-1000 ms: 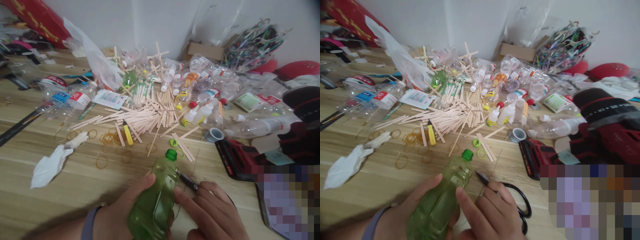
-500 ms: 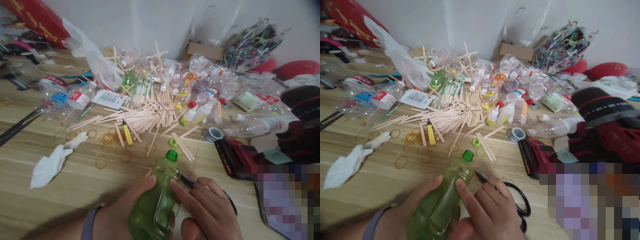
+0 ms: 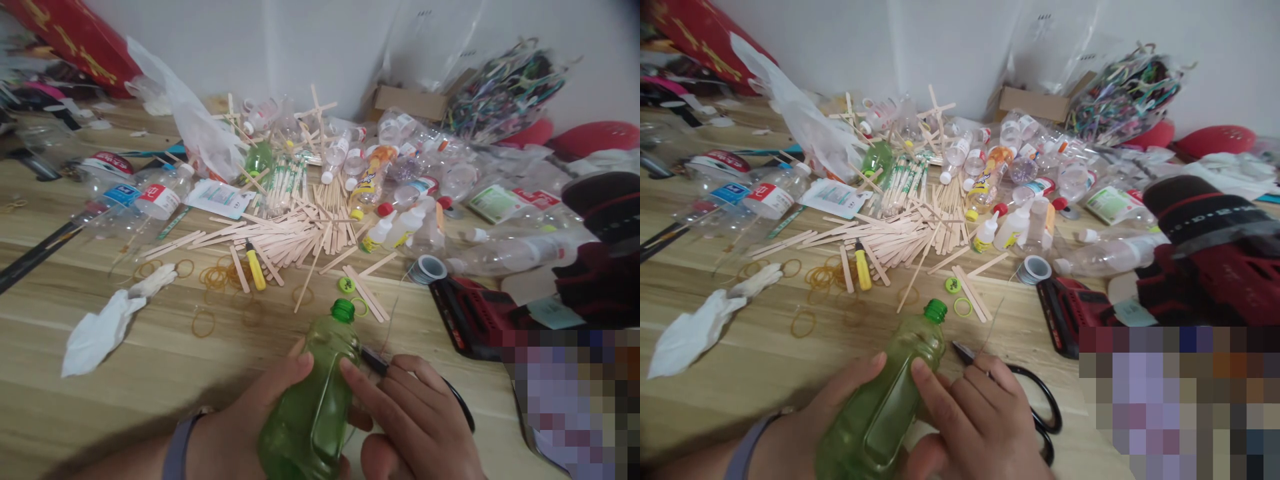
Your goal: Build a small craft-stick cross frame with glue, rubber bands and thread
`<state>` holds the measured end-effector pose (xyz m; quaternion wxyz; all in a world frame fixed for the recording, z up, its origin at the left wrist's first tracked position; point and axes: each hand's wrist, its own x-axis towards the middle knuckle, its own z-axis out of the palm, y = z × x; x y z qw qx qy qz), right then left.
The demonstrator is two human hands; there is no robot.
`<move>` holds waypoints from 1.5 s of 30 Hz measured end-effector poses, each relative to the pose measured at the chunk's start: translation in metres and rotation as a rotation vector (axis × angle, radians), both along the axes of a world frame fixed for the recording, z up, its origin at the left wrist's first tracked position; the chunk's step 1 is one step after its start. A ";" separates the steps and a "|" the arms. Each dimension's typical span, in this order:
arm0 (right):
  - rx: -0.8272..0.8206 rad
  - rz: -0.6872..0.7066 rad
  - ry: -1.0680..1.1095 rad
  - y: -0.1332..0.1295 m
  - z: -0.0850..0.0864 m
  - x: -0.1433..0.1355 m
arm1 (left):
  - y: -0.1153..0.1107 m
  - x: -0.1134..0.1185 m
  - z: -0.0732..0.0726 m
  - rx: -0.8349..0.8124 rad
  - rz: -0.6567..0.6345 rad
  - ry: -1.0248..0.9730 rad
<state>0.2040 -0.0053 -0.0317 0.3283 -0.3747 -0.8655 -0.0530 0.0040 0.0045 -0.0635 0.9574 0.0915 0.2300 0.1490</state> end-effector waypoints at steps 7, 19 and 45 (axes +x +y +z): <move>0.020 0.014 0.082 -0.003 -0.005 0.001 | 0.001 0.000 0.001 -0.248 0.069 -0.092; -0.048 0.029 -0.006 -0.002 0.006 0.002 | 0.001 0.001 0.012 -0.130 0.065 0.023; -0.036 -0.039 0.105 -0.013 0.006 0.002 | 0.000 0.001 0.002 -0.323 0.080 -0.074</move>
